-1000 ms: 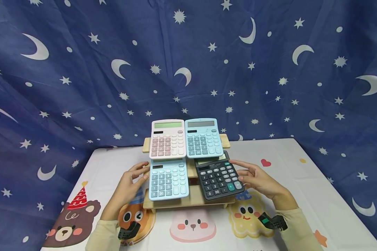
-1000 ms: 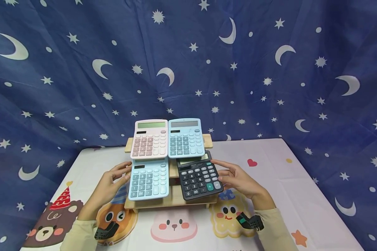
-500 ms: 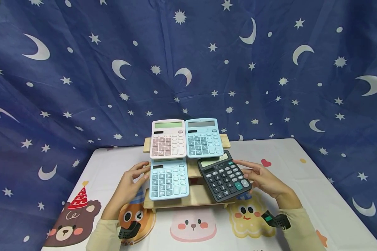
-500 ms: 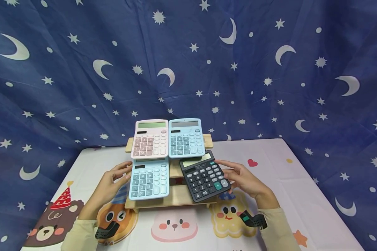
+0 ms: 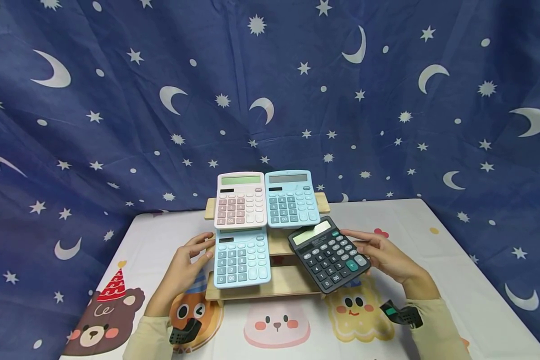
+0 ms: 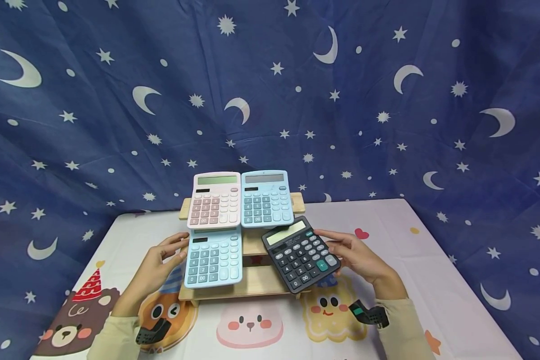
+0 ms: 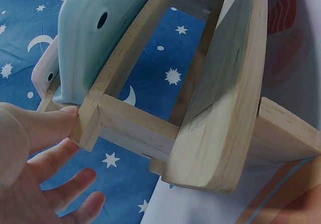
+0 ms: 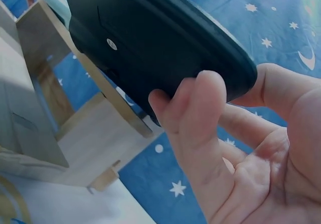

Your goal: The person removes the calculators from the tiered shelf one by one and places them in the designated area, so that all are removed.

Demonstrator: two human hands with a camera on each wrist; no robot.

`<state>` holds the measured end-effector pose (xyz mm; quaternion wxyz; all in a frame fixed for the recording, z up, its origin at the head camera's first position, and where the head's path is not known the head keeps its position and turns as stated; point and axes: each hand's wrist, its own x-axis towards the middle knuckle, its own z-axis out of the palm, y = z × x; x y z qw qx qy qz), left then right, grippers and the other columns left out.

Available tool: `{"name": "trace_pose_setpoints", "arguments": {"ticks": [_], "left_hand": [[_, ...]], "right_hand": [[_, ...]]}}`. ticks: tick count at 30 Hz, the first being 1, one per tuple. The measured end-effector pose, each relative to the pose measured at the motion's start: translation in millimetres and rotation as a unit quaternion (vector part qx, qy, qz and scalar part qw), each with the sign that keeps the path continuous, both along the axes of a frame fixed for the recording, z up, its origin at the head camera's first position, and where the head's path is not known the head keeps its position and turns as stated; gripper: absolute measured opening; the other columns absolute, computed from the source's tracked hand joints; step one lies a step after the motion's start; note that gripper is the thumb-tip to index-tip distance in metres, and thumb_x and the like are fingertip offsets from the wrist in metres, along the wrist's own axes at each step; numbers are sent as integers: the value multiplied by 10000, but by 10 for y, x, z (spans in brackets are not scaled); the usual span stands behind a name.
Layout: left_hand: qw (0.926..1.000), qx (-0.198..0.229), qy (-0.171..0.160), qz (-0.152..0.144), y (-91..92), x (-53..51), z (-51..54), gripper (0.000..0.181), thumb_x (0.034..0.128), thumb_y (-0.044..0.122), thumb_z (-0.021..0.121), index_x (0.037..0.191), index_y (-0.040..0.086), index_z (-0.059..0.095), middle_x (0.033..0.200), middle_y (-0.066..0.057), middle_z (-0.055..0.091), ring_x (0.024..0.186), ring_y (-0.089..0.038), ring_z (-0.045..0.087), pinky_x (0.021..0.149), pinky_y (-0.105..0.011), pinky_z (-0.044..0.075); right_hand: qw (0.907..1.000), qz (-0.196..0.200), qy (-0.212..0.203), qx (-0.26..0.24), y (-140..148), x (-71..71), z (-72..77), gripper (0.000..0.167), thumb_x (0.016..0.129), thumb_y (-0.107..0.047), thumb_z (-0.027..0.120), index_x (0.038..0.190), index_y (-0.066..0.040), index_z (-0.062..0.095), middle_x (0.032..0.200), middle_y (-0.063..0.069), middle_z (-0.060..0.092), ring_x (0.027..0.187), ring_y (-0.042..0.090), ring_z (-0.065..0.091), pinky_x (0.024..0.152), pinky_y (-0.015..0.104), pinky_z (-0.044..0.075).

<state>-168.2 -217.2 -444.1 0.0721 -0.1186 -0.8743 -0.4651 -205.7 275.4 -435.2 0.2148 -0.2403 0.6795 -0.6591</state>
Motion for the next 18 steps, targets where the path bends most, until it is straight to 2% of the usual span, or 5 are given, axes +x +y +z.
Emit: {"name": "trace_pose_setpoints", "arguments": {"ticks": [5, 8, 13, 18], "left_hand": [[10000, -23, -2, 13, 2, 1, -1, 353, 998, 95, 620, 1311, -67, 640, 1492, -225, 521, 1440, -450, 417, 1044, -661, 430], [10000, -22, 2, 17, 2, 2, -1, 352, 997, 92, 620, 1309, -71, 639, 1492, -229, 519, 1439, -456, 416, 1043, -662, 429], [10000, -35, 29, 15, 4, 4, 0, 353, 994, 90, 624, 1306, -74, 640, 1490, -231, 520, 1435, -462, 418, 1039, -665, 432], [10000, -45, 44, 12, 5, 1, -1, 354, 993, 90, 626, 1307, -74, 639, 1487, -231, 523, 1435, -461, 420, 1036, -663, 436]], "right_hand": [[9999, -7, 65, -98, 84, -5, 5, 457, 1076, -51, 403, 1532, -32, 420, 1346, -126, 665, 1135, 84, 699, 906, 265, 584], [9999, -1, 63, -145, 134, -7, 8, 451, 1078, -48, 395, 1528, -30, 428, 1351, -121, 662, 1136, 83, 699, 904, 264, 584], [9999, -7, 53, -120, 203, -1, 24, 437, 1077, -57, 411, 1507, -83, 485, 1334, -123, 669, 1126, 67, 694, 902, 246, 580], [9989, 244, -15, -402, 264, 0, 39, 456, 1077, -18, 371, 1502, -121, 503, 1331, -71, 690, 1132, 92, 704, 899, 256, 584]]}}
